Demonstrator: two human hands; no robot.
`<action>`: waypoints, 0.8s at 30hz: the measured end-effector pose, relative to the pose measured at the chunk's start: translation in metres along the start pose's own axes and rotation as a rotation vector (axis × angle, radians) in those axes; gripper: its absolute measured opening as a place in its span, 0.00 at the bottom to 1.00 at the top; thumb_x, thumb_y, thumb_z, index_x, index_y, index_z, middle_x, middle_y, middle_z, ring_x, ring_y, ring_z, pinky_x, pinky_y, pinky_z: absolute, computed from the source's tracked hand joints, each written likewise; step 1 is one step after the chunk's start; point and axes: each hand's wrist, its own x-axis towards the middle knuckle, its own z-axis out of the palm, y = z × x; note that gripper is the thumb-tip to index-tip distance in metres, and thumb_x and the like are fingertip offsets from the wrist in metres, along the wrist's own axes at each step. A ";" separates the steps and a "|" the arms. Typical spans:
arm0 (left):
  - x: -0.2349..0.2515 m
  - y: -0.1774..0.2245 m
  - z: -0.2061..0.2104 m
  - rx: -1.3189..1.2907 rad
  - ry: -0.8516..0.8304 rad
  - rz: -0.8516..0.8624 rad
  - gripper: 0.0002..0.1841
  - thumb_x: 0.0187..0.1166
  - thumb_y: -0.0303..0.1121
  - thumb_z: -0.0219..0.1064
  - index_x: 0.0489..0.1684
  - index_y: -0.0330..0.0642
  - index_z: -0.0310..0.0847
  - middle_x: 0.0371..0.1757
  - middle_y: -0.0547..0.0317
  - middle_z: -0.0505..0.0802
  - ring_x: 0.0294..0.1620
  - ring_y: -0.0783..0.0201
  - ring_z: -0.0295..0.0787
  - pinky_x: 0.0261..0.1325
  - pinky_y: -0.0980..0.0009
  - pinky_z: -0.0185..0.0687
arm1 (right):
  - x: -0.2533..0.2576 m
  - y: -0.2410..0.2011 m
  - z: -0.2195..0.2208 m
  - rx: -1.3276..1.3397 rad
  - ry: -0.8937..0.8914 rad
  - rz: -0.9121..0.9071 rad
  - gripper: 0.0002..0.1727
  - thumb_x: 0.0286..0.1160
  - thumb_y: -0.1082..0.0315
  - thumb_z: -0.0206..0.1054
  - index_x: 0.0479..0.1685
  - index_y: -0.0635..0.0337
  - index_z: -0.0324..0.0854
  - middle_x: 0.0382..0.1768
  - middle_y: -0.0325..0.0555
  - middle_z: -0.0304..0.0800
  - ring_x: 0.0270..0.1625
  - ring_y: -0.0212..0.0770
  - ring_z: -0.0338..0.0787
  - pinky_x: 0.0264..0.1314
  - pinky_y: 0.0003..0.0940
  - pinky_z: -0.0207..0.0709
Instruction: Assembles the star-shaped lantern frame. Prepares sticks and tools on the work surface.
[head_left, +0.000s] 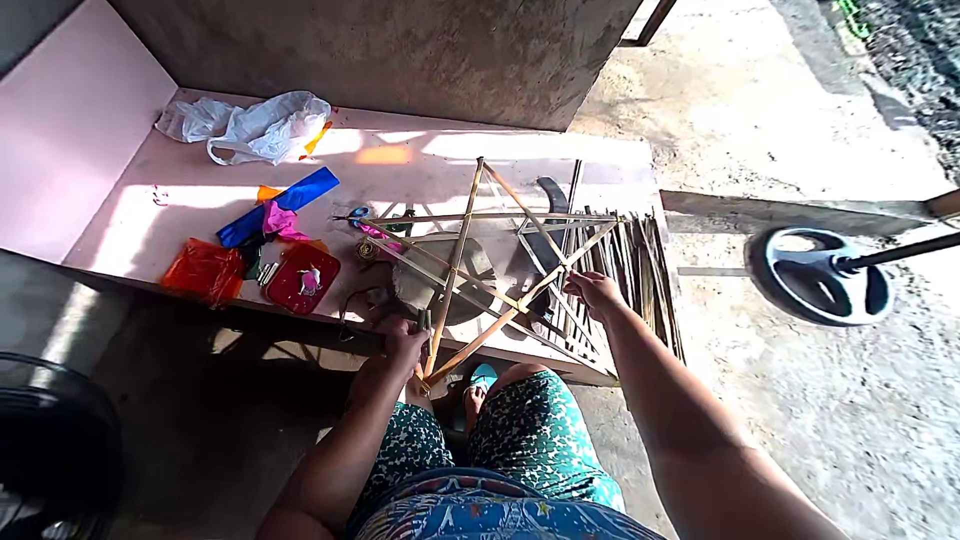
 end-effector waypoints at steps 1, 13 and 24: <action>0.001 -0.001 0.002 -0.004 -0.009 -0.004 0.14 0.77 0.23 0.71 0.55 0.27 0.78 0.47 0.42 0.87 0.41 0.57 0.88 0.43 0.62 0.88 | 0.002 0.000 0.001 -0.028 0.006 -0.012 0.24 0.92 0.56 0.58 0.69 0.70 0.76 0.55 0.58 0.88 0.52 0.40 0.88 0.61 0.38 0.77; 0.002 -0.007 0.013 0.026 -0.069 -0.011 0.13 0.79 0.24 0.68 0.57 0.27 0.78 0.47 0.42 0.87 0.40 0.57 0.89 0.45 0.61 0.88 | 0.001 0.010 0.010 -0.331 -0.004 -0.014 0.32 0.88 0.49 0.62 0.78 0.67 0.72 0.71 0.72 0.79 0.75 0.68 0.77 0.77 0.67 0.65; 0.000 0.016 -0.028 -0.245 0.088 0.004 0.13 0.81 0.20 0.67 0.58 0.26 0.73 0.42 0.44 0.89 0.35 0.61 0.92 0.41 0.68 0.90 | -0.043 0.004 0.019 -0.257 0.091 -0.153 0.39 0.85 0.53 0.66 0.90 0.61 0.58 0.84 0.73 0.63 0.85 0.70 0.67 0.83 0.66 0.60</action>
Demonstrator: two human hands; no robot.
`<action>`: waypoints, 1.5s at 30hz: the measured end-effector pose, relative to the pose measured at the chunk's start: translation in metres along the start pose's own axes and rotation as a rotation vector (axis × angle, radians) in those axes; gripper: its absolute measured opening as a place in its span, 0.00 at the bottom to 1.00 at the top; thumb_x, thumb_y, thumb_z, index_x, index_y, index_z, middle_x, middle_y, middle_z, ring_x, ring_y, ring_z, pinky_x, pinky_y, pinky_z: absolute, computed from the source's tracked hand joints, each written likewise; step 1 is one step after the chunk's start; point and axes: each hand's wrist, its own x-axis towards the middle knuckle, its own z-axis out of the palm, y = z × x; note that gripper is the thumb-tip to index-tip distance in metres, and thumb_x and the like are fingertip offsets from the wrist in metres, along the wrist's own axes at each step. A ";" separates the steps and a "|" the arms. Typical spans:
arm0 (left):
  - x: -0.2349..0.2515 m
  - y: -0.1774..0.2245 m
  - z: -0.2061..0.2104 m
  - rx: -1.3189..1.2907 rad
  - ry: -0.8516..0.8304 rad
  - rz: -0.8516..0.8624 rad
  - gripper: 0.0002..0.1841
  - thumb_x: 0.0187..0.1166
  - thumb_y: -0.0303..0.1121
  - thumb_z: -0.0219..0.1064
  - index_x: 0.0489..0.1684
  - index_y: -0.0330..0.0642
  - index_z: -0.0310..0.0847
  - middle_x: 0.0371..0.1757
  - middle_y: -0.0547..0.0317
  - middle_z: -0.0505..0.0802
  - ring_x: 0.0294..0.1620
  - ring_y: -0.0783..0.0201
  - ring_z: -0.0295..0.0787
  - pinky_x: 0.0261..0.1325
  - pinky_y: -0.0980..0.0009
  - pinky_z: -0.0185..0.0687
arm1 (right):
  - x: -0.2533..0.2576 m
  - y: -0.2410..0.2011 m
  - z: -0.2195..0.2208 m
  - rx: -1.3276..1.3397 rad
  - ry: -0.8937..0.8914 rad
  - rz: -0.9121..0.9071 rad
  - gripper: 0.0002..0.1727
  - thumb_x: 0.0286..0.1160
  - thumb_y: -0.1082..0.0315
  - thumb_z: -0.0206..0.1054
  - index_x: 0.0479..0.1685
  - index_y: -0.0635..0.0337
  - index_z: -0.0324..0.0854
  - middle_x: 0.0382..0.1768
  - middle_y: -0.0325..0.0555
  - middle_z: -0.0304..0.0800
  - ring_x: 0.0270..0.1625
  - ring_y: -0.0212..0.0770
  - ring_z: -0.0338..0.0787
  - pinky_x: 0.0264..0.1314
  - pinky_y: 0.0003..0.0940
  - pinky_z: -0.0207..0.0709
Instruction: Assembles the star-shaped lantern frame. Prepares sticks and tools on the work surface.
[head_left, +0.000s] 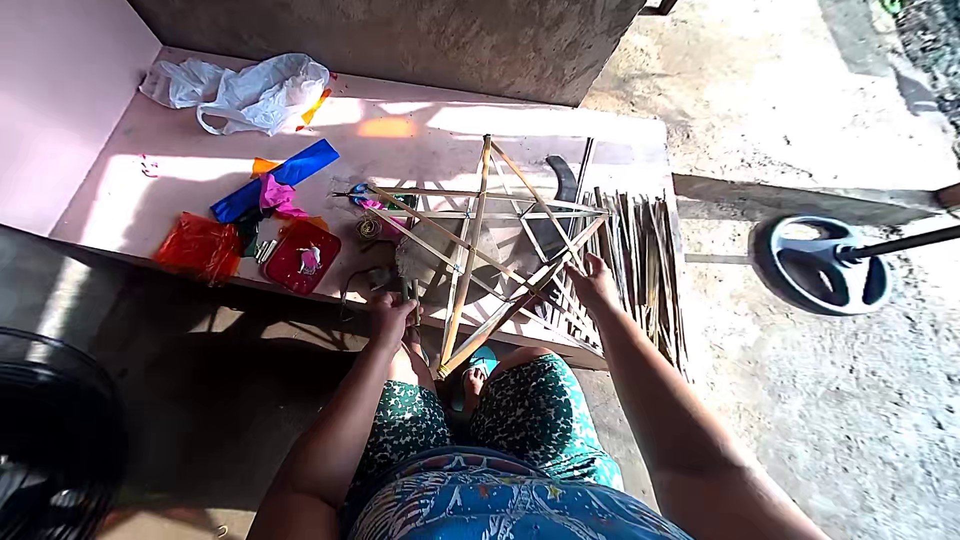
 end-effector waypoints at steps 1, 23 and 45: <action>0.006 0.001 -0.010 -0.038 0.032 0.005 0.14 0.81 0.20 0.67 0.60 0.27 0.73 0.43 0.43 0.90 0.35 0.60 0.92 0.41 0.68 0.90 | -0.012 -0.003 0.004 0.073 0.035 -0.030 0.40 0.85 0.54 0.67 0.91 0.61 0.56 0.86 0.72 0.60 0.86 0.67 0.65 0.84 0.63 0.60; 0.219 0.025 -0.089 0.921 0.231 -0.053 0.23 0.84 0.34 0.68 0.75 0.33 0.77 0.69 0.32 0.87 0.73 0.37 0.82 0.77 0.40 0.73 | -0.102 0.026 0.080 0.212 0.017 -0.252 0.55 0.69 0.51 0.72 0.91 0.76 0.45 0.92 0.76 0.34 0.95 0.60 0.42 0.94 0.44 0.46; 0.219 -0.010 -0.069 1.495 -0.063 0.145 0.17 0.82 0.22 0.62 0.66 0.36 0.86 0.74 0.34 0.83 0.78 0.33 0.76 0.76 0.36 0.72 | -0.148 0.014 0.100 0.498 -0.116 0.008 0.63 0.69 0.57 0.75 0.95 0.68 0.27 0.93 0.70 0.33 0.95 0.51 0.49 0.92 0.40 0.53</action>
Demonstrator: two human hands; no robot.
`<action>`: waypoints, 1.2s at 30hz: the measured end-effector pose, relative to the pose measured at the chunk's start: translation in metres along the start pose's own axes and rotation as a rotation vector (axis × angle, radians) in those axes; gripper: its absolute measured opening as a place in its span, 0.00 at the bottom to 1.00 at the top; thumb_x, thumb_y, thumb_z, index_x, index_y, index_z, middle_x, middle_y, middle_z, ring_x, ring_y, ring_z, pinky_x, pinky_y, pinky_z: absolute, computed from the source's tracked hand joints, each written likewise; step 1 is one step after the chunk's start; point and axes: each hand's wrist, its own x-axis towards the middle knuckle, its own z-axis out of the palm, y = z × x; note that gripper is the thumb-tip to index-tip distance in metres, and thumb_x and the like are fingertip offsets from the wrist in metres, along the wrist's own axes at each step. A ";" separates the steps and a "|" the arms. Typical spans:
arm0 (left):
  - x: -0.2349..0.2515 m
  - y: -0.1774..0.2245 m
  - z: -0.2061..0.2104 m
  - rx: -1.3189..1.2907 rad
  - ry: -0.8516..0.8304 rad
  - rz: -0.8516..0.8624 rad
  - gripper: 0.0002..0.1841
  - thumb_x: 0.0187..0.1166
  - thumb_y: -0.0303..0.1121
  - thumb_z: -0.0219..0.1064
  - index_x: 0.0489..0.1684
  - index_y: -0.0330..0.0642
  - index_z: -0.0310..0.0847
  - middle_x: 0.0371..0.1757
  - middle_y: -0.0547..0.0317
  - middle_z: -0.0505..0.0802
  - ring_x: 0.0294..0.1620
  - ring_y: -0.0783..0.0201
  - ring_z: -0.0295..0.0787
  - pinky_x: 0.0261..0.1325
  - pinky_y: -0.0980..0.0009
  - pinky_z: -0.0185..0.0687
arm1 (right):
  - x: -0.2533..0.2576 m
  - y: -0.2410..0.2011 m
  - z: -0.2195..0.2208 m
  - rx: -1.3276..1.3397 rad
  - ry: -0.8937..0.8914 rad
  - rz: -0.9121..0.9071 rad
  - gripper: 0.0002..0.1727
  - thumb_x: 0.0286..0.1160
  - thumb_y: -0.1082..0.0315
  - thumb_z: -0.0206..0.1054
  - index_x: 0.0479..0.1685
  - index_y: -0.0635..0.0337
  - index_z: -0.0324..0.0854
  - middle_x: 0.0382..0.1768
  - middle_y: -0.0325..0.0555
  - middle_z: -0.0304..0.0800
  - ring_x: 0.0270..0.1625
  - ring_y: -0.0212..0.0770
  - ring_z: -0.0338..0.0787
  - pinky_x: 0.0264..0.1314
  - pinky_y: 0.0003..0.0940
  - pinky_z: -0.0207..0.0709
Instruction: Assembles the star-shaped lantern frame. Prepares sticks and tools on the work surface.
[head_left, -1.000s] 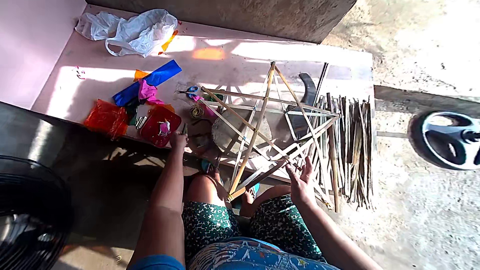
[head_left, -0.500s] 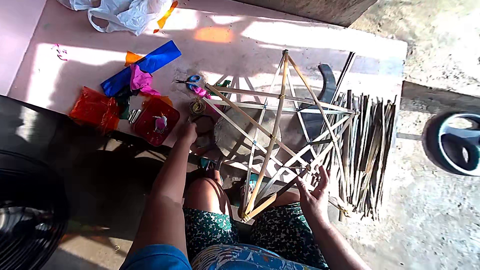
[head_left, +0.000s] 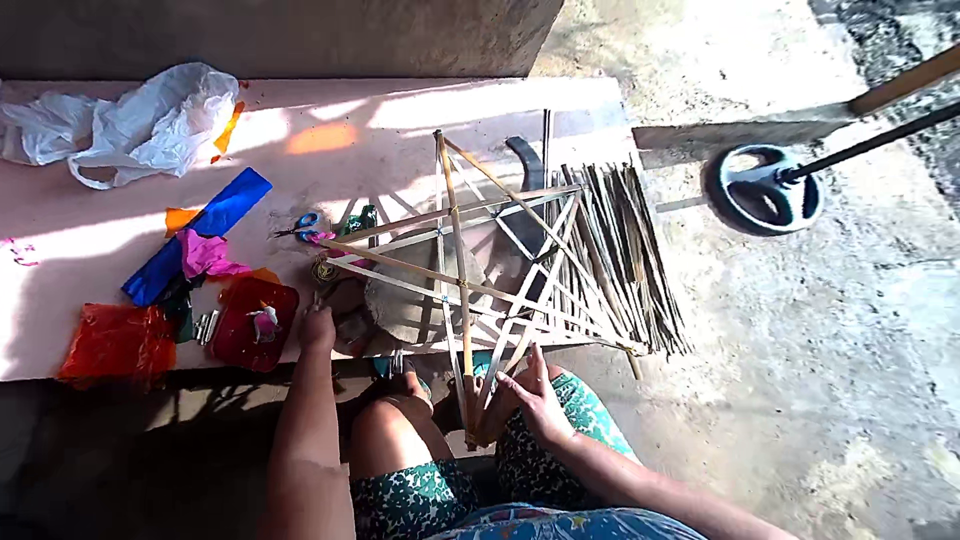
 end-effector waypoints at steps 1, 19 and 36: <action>-0.003 0.004 -0.007 -0.025 0.013 -0.024 0.17 0.84 0.25 0.60 0.69 0.36 0.84 0.74 0.32 0.83 0.78 0.33 0.76 0.77 0.36 0.71 | 0.002 -0.003 0.004 0.094 -0.016 0.090 0.62 0.71 0.60 0.75 0.95 0.64 0.25 0.94 0.66 0.38 0.93 0.48 0.55 0.90 0.39 0.59; -0.043 0.061 -0.076 0.002 0.202 -0.243 0.25 0.81 0.27 0.65 0.77 0.27 0.71 0.70 0.26 0.84 0.73 0.31 0.81 0.71 0.35 0.75 | 0.011 -0.026 -0.004 0.432 0.150 0.153 0.35 0.81 0.76 0.59 0.89 0.61 0.55 0.70 0.57 0.76 0.55 0.39 0.86 0.52 0.34 0.84; -0.210 -0.008 -0.127 -1.077 0.340 -0.091 0.15 0.89 0.24 0.57 0.71 0.32 0.75 0.44 0.52 0.86 0.30 0.71 0.80 0.36 0.75 0.79 | 0.045 -0.048 -0.092 0.302 0.170 0.074 0.19 0.87 0.71 0.57 0.73 0.65 0.74 0.34 0.37 0.82 0.23 0.23 0.78 0.27 0.19 0.75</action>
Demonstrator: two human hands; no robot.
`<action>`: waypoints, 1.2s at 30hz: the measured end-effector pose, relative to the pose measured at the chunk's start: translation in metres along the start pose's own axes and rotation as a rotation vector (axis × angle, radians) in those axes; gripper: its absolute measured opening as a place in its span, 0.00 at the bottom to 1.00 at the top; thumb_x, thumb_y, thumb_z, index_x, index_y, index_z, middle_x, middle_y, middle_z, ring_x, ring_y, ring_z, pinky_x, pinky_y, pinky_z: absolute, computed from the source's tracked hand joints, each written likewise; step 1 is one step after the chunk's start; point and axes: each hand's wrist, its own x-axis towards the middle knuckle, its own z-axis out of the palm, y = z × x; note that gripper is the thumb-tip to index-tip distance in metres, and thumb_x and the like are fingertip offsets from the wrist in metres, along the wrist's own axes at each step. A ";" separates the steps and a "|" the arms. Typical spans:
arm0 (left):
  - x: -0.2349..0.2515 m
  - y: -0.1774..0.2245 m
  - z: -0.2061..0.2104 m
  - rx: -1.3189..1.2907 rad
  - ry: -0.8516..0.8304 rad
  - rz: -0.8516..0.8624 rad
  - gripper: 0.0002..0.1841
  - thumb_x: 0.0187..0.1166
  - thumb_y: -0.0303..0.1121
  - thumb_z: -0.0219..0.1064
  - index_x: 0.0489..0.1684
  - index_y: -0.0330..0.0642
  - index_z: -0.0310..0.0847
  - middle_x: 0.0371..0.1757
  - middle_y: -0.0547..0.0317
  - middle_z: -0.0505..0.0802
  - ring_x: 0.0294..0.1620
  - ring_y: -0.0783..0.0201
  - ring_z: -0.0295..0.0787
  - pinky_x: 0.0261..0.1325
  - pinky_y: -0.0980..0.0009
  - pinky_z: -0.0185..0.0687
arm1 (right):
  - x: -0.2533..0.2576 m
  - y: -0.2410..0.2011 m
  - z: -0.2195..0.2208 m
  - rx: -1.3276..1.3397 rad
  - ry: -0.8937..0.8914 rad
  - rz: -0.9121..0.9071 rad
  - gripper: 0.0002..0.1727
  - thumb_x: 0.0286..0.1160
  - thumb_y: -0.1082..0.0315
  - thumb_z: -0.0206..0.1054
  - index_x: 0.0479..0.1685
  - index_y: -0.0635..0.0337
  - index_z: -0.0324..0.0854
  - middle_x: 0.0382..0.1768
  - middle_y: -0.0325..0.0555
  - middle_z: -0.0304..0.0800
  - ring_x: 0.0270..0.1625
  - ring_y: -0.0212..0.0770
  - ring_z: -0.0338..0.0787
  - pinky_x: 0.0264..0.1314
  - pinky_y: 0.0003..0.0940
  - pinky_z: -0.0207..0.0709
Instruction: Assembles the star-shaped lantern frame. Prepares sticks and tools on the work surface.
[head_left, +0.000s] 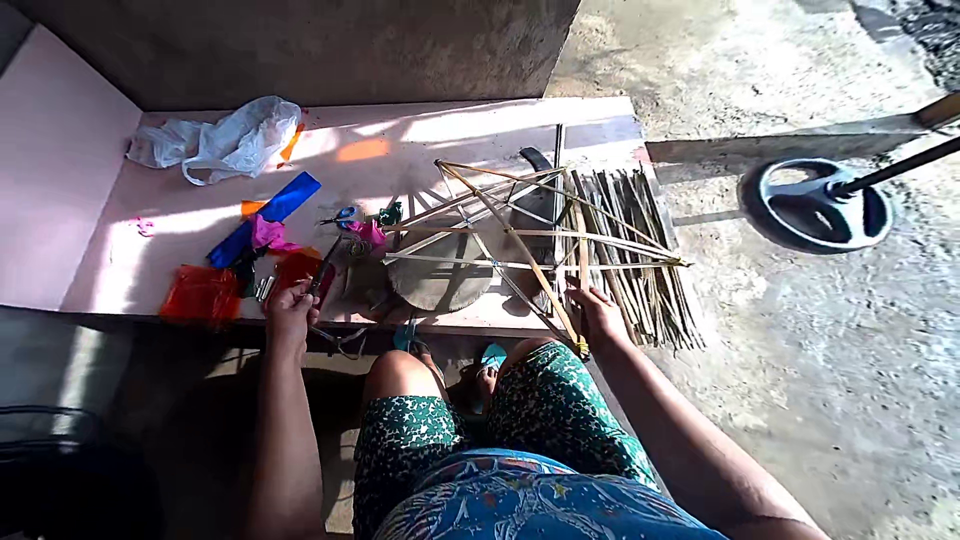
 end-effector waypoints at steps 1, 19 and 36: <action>-0.009 -0.002 -0.003 -0.027 0.017 -0.019 0.14 0.90 0.24 0.56 0.69 0.31 0.76 0.43 0.53 0.86 0.29 0.72 0.80 0.36 0.76 0.79 | 0.004 0.000 -0.005 -0.006 -0.003 0.002 0.19 0.87 0.71 0.58 0.73 0.66 0.74 0.35 0.38 0.82 0.24 0.24 0.78 0.27 0.19 0.74; -0.030 -0.015 0.034 -0.380 0.102 -0.135 0.19 0.89 0.19 0.48 0.75 0.38 0.67 0.39 0.55 0.84 0.20 0.73 0.72 0.21 0.81 0.65 | 0.017 -0.010 -0.026 -0.741 0.161 -0.242 0.47 0.80 0.54 0.71 0.92 0.68 0.50 0.92 0.75 0.36 0.91 0.72 0.51 0.88 0.63 0.54; 0.064 -0.038 0.191 -0.248 -0.170 -0.393 0.17 0.88 0.21 0.52 0.72 0.37 0.75 0.49 0.49 0.87 0.31 0.66 0.80 0.31 0.73 0.75 | 0.073 0.020 0.236 -1.449 -0.759 -0.898 0.39 0.77 0.70 0.71 0.89 0.64 0.62 0.87 0.60 0.66 0.93 0.58 0.57 0.95 0.66 0.28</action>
